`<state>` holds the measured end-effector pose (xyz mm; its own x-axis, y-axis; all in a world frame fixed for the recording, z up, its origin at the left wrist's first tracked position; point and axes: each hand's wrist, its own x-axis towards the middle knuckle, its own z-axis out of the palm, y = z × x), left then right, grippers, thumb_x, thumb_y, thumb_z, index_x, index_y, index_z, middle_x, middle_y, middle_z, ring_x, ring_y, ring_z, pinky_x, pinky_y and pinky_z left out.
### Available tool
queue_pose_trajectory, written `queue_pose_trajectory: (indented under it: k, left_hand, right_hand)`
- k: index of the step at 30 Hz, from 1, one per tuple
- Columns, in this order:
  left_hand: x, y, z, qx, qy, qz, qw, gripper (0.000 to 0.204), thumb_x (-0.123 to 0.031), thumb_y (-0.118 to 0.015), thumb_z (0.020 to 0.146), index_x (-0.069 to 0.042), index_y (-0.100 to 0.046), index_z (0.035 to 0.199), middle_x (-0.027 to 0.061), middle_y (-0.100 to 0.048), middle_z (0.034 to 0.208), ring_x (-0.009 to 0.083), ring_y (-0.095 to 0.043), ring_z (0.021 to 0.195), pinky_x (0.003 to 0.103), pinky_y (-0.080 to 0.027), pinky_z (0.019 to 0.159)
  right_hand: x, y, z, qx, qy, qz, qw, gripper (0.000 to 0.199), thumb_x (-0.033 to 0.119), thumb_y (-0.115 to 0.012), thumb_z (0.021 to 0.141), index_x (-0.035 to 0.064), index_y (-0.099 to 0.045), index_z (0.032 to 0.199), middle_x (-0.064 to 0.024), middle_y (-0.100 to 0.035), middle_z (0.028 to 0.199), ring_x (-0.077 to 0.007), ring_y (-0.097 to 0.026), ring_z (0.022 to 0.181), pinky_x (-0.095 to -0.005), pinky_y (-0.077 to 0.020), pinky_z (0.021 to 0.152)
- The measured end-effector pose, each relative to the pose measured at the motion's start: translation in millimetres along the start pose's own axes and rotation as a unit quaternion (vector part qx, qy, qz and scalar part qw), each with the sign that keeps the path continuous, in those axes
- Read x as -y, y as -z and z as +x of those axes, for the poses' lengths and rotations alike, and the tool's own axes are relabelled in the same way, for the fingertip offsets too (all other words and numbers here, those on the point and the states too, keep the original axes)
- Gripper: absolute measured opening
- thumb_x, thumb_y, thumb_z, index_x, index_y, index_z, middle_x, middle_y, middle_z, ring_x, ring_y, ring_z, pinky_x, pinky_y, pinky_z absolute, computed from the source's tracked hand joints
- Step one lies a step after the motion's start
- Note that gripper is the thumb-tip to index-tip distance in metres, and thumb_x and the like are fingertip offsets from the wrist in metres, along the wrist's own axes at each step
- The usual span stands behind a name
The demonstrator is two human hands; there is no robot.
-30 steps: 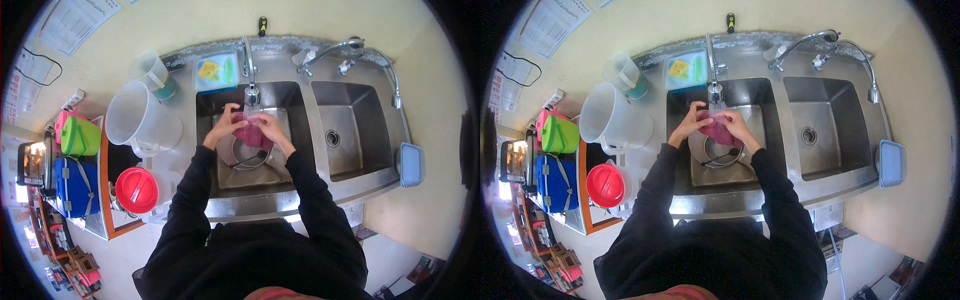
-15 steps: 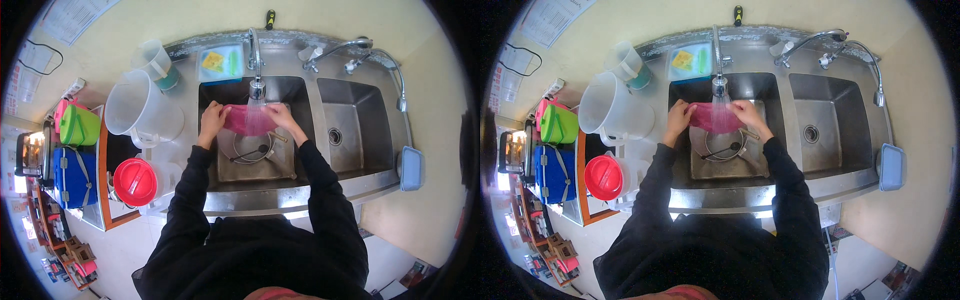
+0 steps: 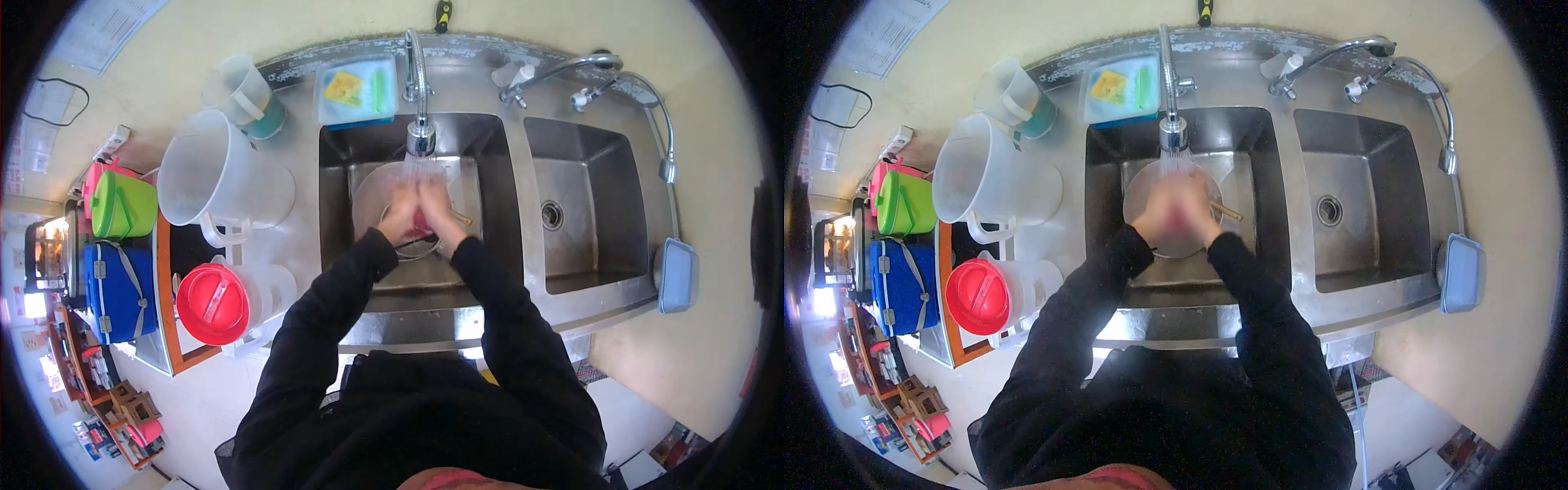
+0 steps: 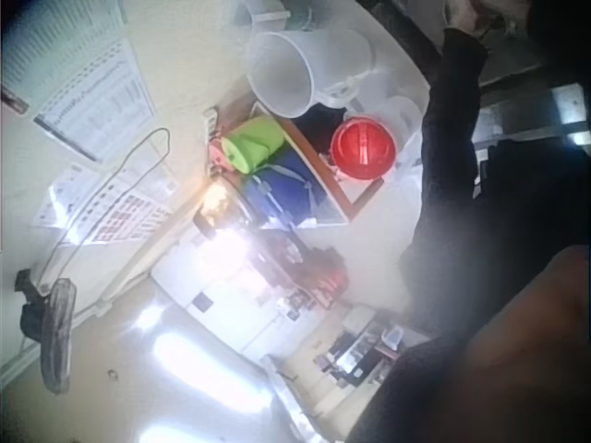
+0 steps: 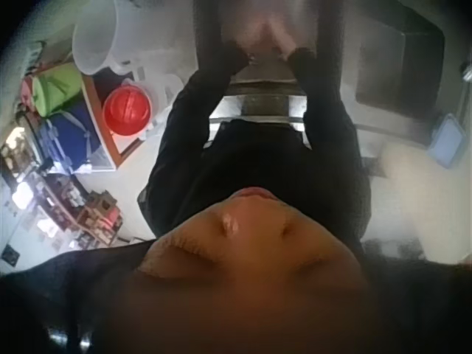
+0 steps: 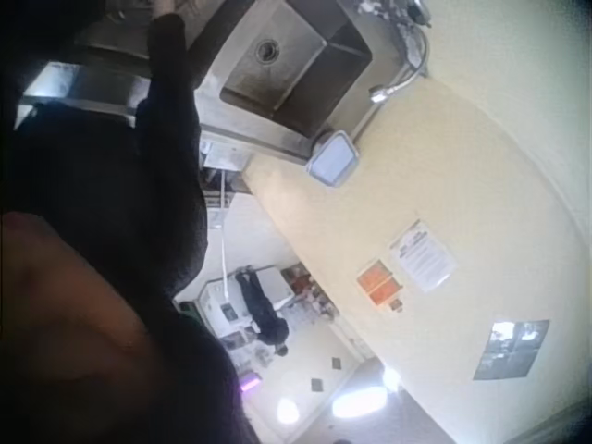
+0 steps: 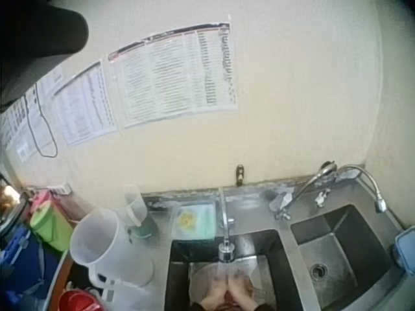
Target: The person rinses a pink cloth under a faucet in a sink, then opens a white bucket and removes wrapped food items, placing them onto the lid of a blue cooler.
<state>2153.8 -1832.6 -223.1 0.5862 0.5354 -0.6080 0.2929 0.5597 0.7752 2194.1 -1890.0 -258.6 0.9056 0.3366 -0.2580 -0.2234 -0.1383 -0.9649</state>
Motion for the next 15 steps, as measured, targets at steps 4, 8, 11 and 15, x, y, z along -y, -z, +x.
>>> queue_pose_trajectory:
  k: [4, 8, 11, 15]
  left_hand:
    - [1.2, 6.3, 13.1, 0.027, 0.057, -0.075, 0.995, 0.032, -0.025, -0.041, 0.095, -0.001, -0.056, 0.111, 0.013, -0.061, 0.098, 0.0219, -0.058, 0.086, 0.039, -0.049, 0.074]
    - [-4.6, 18.2, 4.9, 0.123, 0.036, 0.098, 0.987, 0.031, -0.022, -0.049, 0.088, -0.002, -0.057, 0.11, 0.01, -0.062, 0.091, 0.0212, -0.061, 0.074, 0.035, -0.048, 0.065]
    - [-31.1, 56.7, 31.6, 0.175, -0.191, 0.302, 0.918, 0.039, -0.019, -0.06, 0.079, 0.001, -0.054, 0.113, 0.0144, -0.061, 0.093, 0.0215, -0.061, 0.08, 0.035, -0.048, 0.067]
    - [-45.6, 47.1, 24.0, 0.219, -0.355, 0.308, 0.855, 0.037, -0.001, -0.068, 0.072, 0.005, -0.059, 0.107, 0.0114, -0.064, 0.1, 0.015, -0.058, 0.092, 0.031, -0.048, 0.081]
  right_hand:
    - [-10.7, -4.5, 7.0, 0.008, -0.017, -0.107, 0.994, 0.032, 0.026, -0.051, 0.09, -0.0032, -0.061, 0.099, -0.0161, -0.065, 0.089, -0.0241, -0.061, 0.077, -0.0393, -0.0474, 0.069]
    - [10.7, 11.8, 36.9, 0.119, -0.118, 0.143, 0.975, 0.018, 0.016, -0.055, 0.089, 0.0021, -0.062, 0.098, -0.0093, -0.064, 0.093, -0.0186, -0.061, 0.081, -0.0351, -0.0505, 0.067]
    - [47.7, 16.1, 35.9, 0.262, -0.228, 0.23, 0.909, 0.014, 0.007, -0.057, 0.087, 0.0028, -0.062, 0.099, -0.0081, -0.064, 0.095, -0.0195, -0.063, 0.085, -0.0341, -0.0527, 0.072]
    - [65.4, 37.7, 38.6, 0.383, -0.151, 0.039, 0.911, 0.022, 0.003, -0.061, 0.084, 0.0026, -0.059, 0.106, -0.0082, -0.063, 0.1, -0.0177, -0.063, 0.092, -0.032, -0.0528, 0.078]
